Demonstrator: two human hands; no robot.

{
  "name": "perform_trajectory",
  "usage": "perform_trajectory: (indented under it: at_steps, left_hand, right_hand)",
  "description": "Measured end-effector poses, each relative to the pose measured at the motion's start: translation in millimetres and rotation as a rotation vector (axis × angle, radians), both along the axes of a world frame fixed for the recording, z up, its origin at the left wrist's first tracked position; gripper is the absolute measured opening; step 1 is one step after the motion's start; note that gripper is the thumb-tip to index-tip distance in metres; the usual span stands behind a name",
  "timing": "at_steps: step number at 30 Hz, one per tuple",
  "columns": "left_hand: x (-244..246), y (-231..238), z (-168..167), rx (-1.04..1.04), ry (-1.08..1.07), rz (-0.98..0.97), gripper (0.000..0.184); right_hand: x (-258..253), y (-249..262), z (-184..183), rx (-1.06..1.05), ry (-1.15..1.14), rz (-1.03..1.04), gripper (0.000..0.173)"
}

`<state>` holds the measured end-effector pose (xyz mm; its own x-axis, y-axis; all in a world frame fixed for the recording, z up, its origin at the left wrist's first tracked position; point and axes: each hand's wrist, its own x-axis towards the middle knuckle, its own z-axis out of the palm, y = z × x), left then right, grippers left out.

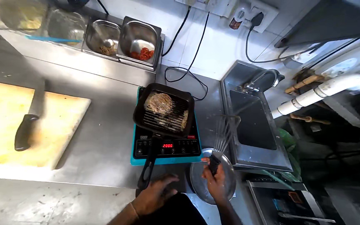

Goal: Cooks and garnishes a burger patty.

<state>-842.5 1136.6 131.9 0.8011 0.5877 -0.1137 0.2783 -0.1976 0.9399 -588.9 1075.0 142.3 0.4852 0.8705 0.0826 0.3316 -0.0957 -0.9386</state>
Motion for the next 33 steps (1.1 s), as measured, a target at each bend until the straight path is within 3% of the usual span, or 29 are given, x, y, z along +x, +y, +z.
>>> perform_trajectory:
  at_steps: [6, 13, 29, 31, 33]
  left_hand:
    - [82, 21, 53, 0.269, 0.499, -0.295, 0.052]
    - [123, 28, 66, 0.287, 0.729, -0.32, 0.063]
    - [131, 20, 78, 0.319, 0.715, -0.308, 0.059]
    - [125, 19, 83, 0.324, 0.651, -0.262, 0.052]
    - [109, 17, 84, 0.401, 0.518, -0.081, 0.039]
  right_hand:
    - [18, -15, 7, 0.038, 0.04, -0.035, 0.028]
    - [54, -41, 5, 0.04, 0.025, -0.018, 0.029]
    - [75, -50, 6, 0.009, 0.065, -0.063, 0.025]
    - [75, -51, 6, -0.001, 0.05, -0.054, 0.024]
    - [77, -50, 1, -0.023, -0.008, -0.056, 0.022]
